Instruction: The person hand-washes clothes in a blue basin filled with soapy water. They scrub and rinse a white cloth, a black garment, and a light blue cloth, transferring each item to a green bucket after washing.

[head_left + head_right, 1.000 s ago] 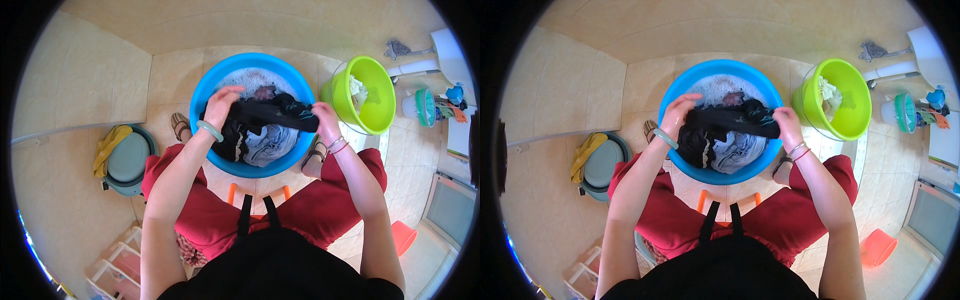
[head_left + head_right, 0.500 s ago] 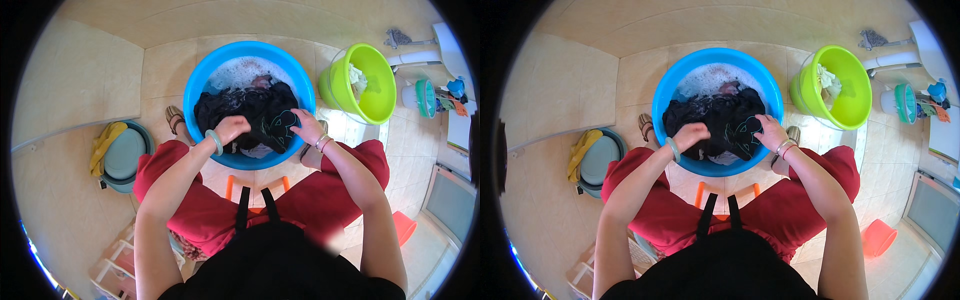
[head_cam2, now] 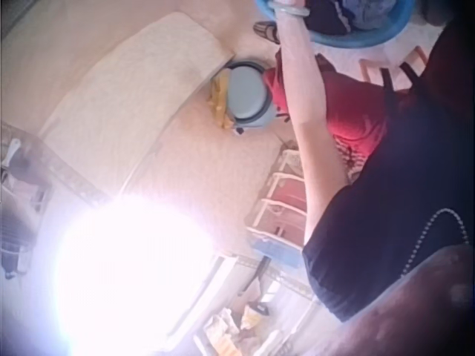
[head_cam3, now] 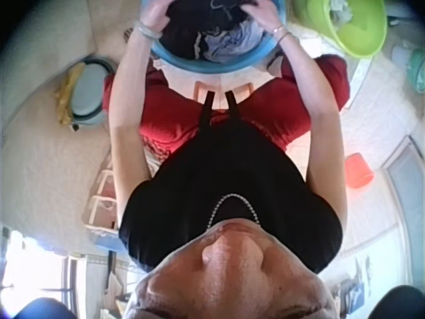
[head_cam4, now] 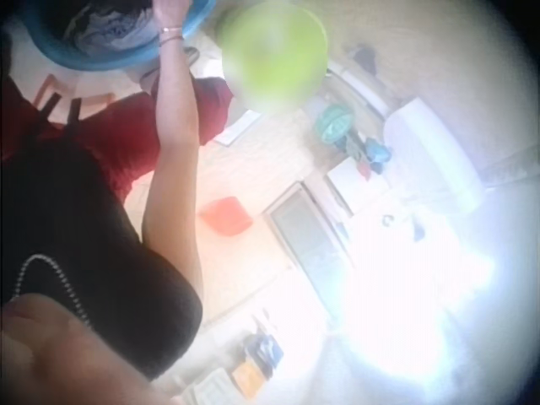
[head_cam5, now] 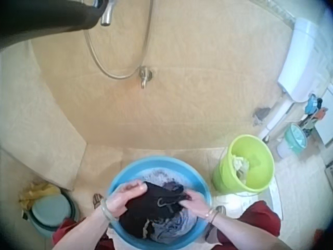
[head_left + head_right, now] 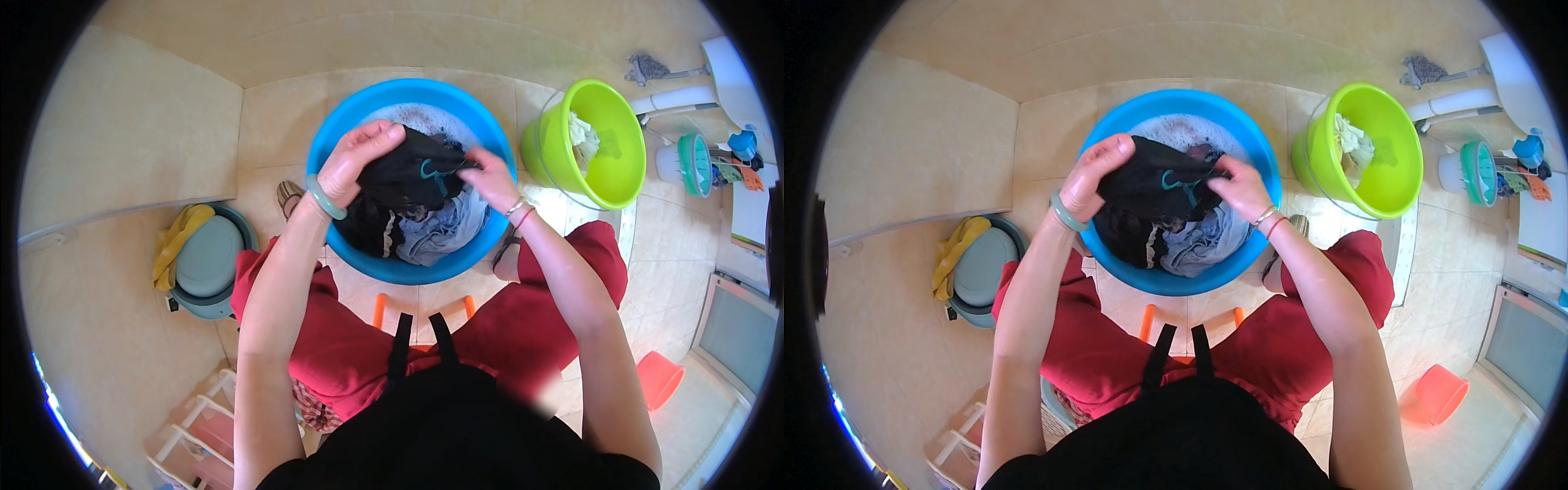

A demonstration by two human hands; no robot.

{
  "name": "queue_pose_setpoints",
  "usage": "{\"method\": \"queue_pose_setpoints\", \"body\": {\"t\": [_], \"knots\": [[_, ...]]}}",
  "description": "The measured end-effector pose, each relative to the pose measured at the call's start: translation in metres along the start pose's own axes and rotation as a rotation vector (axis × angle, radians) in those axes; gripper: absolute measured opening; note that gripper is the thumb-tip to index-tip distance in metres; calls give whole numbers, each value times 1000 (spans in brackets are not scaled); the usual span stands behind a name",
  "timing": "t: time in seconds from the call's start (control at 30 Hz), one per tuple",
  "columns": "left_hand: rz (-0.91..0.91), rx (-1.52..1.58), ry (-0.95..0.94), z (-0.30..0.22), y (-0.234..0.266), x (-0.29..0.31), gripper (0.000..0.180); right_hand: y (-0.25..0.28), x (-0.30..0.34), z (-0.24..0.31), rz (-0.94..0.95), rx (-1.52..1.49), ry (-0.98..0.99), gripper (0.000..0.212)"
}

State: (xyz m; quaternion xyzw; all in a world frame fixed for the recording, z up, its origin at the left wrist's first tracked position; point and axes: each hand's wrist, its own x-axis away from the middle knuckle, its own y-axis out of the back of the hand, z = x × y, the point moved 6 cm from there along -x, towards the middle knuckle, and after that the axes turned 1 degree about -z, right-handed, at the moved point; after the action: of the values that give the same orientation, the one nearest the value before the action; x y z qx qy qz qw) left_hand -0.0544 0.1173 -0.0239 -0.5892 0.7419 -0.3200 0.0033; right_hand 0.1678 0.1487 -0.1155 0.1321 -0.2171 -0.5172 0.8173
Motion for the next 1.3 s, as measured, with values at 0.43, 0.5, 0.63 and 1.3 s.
{"method": "queue_pose_setpoints", "body": {"t": [0.43, 0.5, 0.63, 1.3], "knots": [[-4, 398, 30, 30, -11, -16, 67, -21, 46, 179, -127, 103, 609, 35], [-363, 398, 139, 36, -28, -19, 52, -42, 63, 187, -139, 359, 745, 21], [-586, 605, -92, 68, -31, -35, 43, -27, -10, 141, -363, 278, 452, 25], [-707, 267, 97, 86, -23, -51, 38, -11, -21, 98, -558, 241, 317, 30]]}}
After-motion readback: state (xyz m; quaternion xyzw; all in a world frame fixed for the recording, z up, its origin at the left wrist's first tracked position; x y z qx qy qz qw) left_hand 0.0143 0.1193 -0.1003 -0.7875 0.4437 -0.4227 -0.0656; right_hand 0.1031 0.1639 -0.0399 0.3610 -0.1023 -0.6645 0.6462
